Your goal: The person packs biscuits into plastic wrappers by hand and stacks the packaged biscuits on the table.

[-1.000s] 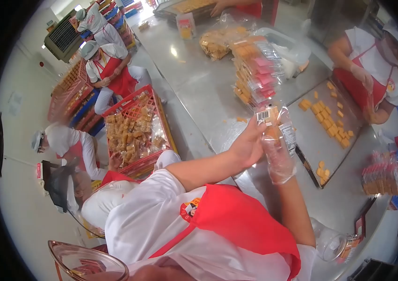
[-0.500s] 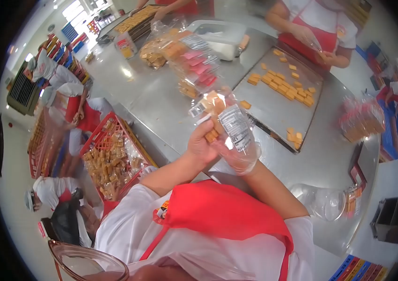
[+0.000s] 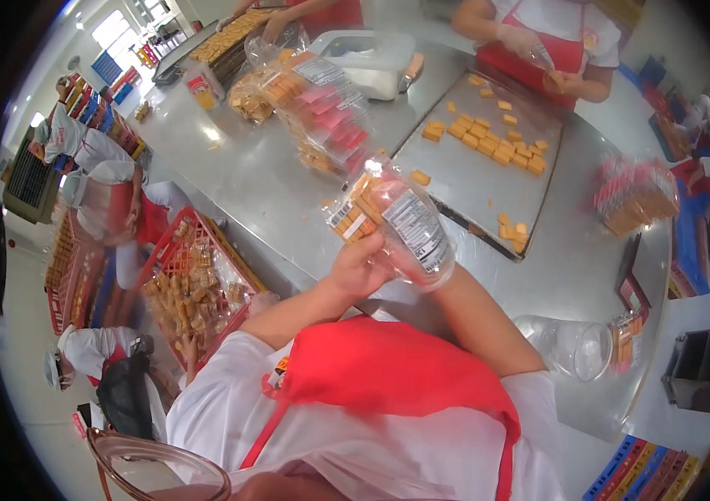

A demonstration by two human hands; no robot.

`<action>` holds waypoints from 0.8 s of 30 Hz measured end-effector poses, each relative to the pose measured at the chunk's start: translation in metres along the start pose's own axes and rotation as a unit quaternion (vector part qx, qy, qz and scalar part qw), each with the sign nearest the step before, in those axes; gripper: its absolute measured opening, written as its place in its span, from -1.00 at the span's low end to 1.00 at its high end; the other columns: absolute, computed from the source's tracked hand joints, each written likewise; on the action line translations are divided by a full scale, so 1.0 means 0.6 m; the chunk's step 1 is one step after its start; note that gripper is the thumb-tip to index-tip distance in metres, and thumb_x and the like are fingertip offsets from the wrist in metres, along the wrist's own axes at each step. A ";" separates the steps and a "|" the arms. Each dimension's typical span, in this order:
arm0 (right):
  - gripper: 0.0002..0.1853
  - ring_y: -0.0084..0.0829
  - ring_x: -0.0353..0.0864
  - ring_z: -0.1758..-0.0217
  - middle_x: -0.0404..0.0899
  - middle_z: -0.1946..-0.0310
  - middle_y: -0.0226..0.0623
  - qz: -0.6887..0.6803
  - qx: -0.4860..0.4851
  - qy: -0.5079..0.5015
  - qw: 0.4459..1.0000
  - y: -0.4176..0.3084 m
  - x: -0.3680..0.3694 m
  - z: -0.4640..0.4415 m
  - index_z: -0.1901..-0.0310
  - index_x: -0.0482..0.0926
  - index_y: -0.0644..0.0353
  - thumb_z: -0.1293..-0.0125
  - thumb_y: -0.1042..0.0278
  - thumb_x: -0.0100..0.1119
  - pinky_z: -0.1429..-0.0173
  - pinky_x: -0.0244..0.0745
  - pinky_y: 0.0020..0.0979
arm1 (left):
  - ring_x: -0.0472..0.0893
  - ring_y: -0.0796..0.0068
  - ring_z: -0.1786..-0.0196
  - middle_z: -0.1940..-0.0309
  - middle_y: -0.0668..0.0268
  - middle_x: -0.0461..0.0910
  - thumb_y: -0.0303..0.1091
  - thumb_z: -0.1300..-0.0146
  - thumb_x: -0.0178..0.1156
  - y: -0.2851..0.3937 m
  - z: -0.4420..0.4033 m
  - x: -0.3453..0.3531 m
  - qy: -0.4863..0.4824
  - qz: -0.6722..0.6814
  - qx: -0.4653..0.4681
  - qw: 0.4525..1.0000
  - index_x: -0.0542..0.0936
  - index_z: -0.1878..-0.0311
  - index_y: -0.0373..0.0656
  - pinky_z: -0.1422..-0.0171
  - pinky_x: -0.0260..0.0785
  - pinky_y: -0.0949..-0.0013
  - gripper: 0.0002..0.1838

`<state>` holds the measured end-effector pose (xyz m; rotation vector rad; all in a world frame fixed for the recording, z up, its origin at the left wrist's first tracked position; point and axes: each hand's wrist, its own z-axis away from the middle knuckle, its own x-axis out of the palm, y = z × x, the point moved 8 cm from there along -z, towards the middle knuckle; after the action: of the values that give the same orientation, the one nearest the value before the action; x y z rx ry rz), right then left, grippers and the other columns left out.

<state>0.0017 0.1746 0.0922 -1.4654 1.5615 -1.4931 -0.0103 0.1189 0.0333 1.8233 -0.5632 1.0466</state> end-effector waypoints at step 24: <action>-0.64 -0.42 0.44 0.01 0.50 0.13 -0.27 0.508 -0.010 -0.304 0.806 0.077 -0.012 0.077 -0.01 0.39 0.19 -0.17 0.30 0.05 -0.09 0.31 -0.52 | 0.48 0.61 0.22 0.29 0.36 0.51 -0.31 -0.19 0.04 0.049 0.101 -0.156 0.149 -0.432 -0.137 0.879 0.42 0.08 -0.27 0.12 0.35 0.49 -0.71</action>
<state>0.0298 0.1558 0.0361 -0.7102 1.5062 -0.3183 -0.0561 0.0463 -0.0440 1.3758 0.2875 0.5575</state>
